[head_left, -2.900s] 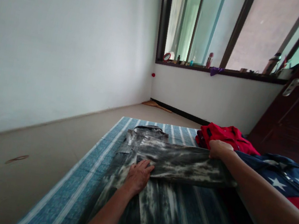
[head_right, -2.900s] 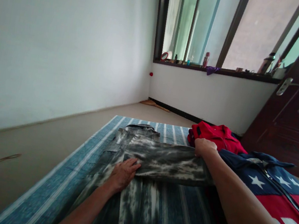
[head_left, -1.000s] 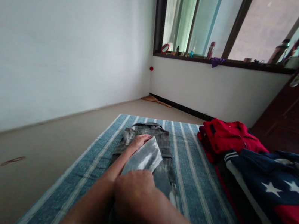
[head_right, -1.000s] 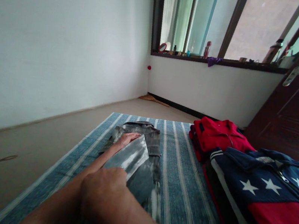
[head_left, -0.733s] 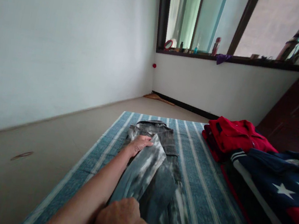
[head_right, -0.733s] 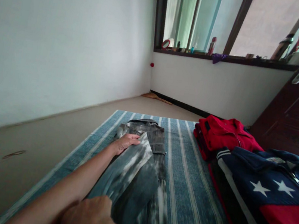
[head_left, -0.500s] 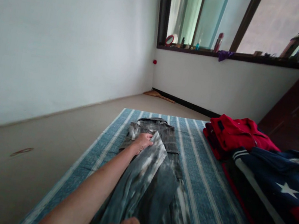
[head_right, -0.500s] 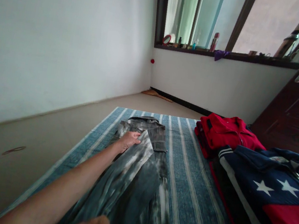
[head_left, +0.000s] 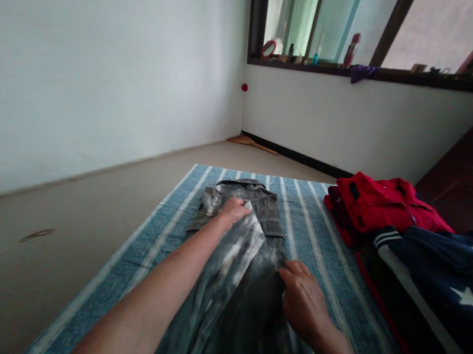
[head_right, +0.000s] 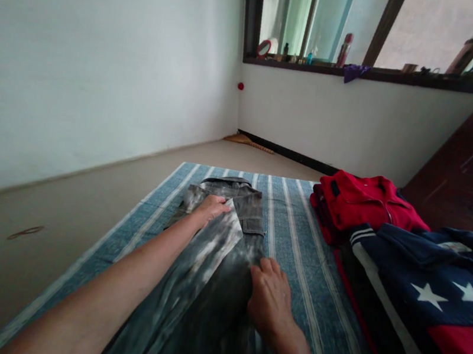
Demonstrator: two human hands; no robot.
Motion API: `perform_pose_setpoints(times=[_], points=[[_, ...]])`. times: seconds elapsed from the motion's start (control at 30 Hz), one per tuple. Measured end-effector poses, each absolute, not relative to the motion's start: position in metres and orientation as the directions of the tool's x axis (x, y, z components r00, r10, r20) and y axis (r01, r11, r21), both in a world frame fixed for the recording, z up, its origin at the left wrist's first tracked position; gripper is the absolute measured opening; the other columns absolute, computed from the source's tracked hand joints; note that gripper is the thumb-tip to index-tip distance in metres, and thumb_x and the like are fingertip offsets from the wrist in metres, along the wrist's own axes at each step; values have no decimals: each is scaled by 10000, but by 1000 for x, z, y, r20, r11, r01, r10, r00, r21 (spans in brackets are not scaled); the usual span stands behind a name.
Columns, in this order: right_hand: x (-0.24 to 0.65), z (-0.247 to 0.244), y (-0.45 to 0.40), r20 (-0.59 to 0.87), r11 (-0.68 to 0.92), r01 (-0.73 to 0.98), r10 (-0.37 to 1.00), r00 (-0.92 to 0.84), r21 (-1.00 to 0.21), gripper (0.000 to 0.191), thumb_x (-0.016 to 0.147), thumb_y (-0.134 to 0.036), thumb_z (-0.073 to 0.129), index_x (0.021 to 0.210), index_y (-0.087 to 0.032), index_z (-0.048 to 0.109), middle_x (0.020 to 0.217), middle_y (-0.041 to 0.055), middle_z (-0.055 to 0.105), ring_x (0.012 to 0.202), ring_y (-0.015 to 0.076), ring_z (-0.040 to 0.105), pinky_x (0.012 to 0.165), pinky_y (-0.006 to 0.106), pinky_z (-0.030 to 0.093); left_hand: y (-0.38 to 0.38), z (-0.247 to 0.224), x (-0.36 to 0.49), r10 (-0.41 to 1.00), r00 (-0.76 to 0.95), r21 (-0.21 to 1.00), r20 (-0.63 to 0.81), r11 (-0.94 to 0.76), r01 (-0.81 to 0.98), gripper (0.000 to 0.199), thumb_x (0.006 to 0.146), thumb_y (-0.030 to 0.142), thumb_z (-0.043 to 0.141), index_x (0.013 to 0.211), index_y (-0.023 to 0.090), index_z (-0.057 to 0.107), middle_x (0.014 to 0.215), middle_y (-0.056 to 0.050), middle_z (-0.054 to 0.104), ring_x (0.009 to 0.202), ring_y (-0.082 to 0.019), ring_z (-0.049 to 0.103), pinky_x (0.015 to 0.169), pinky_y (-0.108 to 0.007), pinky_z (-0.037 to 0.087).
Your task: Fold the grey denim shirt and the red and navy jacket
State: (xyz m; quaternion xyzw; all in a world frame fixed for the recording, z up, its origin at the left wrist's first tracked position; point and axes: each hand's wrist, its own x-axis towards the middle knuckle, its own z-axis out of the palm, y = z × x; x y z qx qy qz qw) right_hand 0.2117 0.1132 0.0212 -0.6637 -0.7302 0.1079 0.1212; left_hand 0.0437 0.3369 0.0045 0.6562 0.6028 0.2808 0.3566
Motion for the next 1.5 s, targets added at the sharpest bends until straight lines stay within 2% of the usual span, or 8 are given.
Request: perform_pose_setpoints(times=[0.2, 0.33, 0.57, 0.7, 0.83, 1.1, 1.23, 1.5], points=[[229, -16, 114, 128, 142, 862, 988, -91, -486, 431, 698, -76, 472, 1070, -119, 686, 1307, 154, 535, 1249, 274, 459, 1040, 379, 377, 355, 0, 60, 997, 59, 820, -57, 13, 572, 198, 836, 285, 658, 723, 132, 603, 716, 18, 609, 675, -132, 586, 682, -302, 489], [227, -28, 114, 287, 210, 824, 956, -60, -527, 339, 716, -93, 454, 934, -140, 709, 1245, 161, 579, 1181, 280, 526, 978, 420, 444, 357, -7, 63, 998, -55, 889, 9, 18, 458, 60, 750, 163, 677, 788, 134, 641, 760, 0, 651, 720, -144, 612, 704, -291, 484], [222, -42, 105, 492, 305, 743, 870, 36, -595, 274, 845, -148, 423, 635, -197, 591, 1095, 107, 659, 1125, 229, 564, 998, 405, 435, 352, -13, 58, 980, -198, 965, 20, 33, 261, 329, 609, 138, 606, 931, 132, 675, 736, -17, 688, 683, -167, 641, 610, -231, 477], [221, -48, 105, 459, 237, 745, 882, 104, -623, 131, 771, -149, 479, 779, -186, 605, 1116, 120, 629, 1130, 238, 546, 980, 404, 447, 348, -13, 60, 980, -195, 962, 41, 14, 273, 293, 615, 142, 599, 894, 145, 687, 814, -31, 706, 769, -176, 651, 661, -223, 483], [218, -46, 112, 356, 123, 791, 926, 126, -599, 401, 684, -116, 494, 1062, -147, 625, 1212, 138, 577, 1207, 264, 485, 1024, 428, 403, 345, -12, 61, 984, -172, 945, 45, 14, 326, 309, 648, 143, 584, 939, 144, 689, 877, -38, 715, 812, -178, 653, 693, -224, 488], [214, -44, 116, 249, 98, 757, 965, 87, -646, 323, 746, -109, 410, 903, -149, 690, 1340, 139, 510, 1304, 257, 405, 1080, 453, 332, 346, -16, 62, 986, -147, 882, 77, 2, 471, 352, 721, 154, 551, 1054, 142, 662, 975, -51, 711, 869, -171, 657, 716, -209, 486], [213, -46, 115, 259, 79, 838, 963, 76, -540, 357, 709, -60, 381, 870, -123, 693, 1329, 156, 524, 1328, 272, 374, 1098, 456, 312, 347, -18, 65, 984, -132, 826, 120, -25, 563, 354, 745, 133, 533, 1077, 144, 656, 1008, -72, 705, 889, -176, 655, 752, -225, 478], [216, -19, 101, 271, 80, 905, 962, 40, -417, 458, 741, -51, 382, 1087, -126, 673, 1261, 143, 585, 1249, 273, 477, 1051, 442, 393, 344, -17, 73, 981, -61, 642, 182, -71, 764, 349, 788, 48, 469, 1074, 146, 643, 1105, -120, 671, 1042, -206, 603, 902, -279, 419]])
